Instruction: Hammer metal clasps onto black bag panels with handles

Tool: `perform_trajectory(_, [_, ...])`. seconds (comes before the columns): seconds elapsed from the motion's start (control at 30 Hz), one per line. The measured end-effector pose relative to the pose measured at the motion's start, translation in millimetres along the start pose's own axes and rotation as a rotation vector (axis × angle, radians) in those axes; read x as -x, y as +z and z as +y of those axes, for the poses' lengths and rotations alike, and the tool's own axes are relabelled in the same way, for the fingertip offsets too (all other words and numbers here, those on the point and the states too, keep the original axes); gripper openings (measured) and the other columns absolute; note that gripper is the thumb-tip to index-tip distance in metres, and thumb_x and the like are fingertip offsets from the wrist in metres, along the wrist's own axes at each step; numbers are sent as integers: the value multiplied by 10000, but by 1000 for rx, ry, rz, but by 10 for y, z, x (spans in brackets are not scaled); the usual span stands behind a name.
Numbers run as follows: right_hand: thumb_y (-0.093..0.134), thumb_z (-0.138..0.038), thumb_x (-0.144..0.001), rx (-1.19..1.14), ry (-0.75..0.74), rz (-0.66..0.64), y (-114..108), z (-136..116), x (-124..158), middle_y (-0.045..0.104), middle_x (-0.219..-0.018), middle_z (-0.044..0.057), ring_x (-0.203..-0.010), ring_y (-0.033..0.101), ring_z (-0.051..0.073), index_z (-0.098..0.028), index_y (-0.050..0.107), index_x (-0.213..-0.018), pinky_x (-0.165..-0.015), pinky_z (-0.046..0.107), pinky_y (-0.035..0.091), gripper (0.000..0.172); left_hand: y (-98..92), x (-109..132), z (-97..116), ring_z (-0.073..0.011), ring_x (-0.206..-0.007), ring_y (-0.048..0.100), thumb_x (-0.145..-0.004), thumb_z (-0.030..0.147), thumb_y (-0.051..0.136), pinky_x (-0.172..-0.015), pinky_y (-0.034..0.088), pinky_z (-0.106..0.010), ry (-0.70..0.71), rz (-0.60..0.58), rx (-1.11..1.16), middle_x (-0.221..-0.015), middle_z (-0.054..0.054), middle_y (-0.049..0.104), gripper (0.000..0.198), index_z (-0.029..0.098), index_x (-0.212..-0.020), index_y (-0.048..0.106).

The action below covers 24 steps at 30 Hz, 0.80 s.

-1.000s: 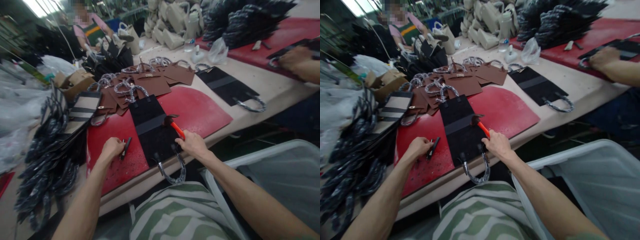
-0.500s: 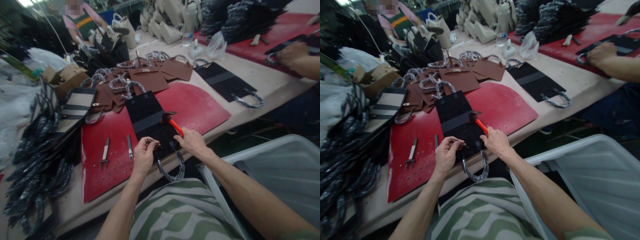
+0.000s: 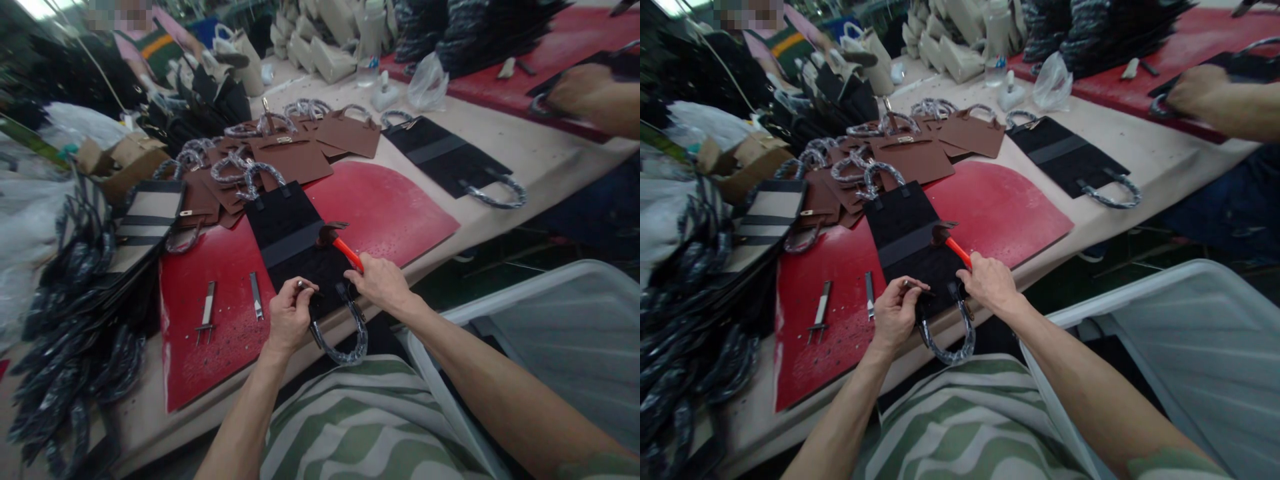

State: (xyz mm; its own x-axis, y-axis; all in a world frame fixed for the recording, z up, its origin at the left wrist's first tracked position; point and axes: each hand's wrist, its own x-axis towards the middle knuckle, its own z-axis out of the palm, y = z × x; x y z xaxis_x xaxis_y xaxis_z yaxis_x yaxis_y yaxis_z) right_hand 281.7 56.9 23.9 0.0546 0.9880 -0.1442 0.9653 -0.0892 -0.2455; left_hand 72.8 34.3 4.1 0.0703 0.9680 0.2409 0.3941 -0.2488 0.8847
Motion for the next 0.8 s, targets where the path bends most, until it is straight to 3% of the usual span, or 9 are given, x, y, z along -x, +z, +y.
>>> perform_trajectory(0.13, [547,-506,-938,-17,-1,-3,13,2,6,715,-871,133,-839,693,297,-160,599,-1080,-676,317,421,378,23,19,-17,-163,-818,682,-918,239,524,-775,538,-260,152,-107,-142,-893,-44,708,126,204,-946,642])
perform_trajectory(0.3, [541,-412,-929,-193,-18,-37,5,69,-71,688,-842,91,-803,656,238,-167,618,-963,-655,279,385,260,83,0,-10,-175,-821,687,-907,204,498,-784,537,-276,111,-131,-219,-875,-42,717,144,210,-920,641])
perform_trajectory(0.43, [346,-356,-986,-340,-104,-58,-400,105,3,587,-670,17,-619,551,151,-201,518,-729,-567,251,340,345,117,10,-67,-187,-846,692,-900,185,509,-798,543,-290,185,-103,-231,-887,-58,721,140,205,-927,645])
perform_trajectory(0.57, [248,-480,-1012,-461,-204,189,-877,51,435,513,-592,-7,-509,469,144,-237,426,-766,-526,264,319,389,153,48,-167,-189,-851,694,-925,185,504,-821,549,-299,259,-79,-259,-909,-71,725,156,205,-931,659])
perform_trajectory(0.67, [232,-463,-1007,-258,-303,226,-931,44,727,545,-603,28,-511,509,173,-237,447,-804,-532,291,315,372,166,68,-193,-190,-856,695,-933,187,497,-823,547,-296,226,-95,-296,-912,-70,724,167,210,-939,663])
perform_trajectory(0.8, [296,-383,-978,31,-371,-7,-1067,108,789,581,-618,58,-500,517,189,-222,476,-789,-508,309,265,307,161,76,-165,-178,-787,687,-936,181,485,-760,539,-270,187,-122,-322,-833,-56,704,175,210,-913,656])
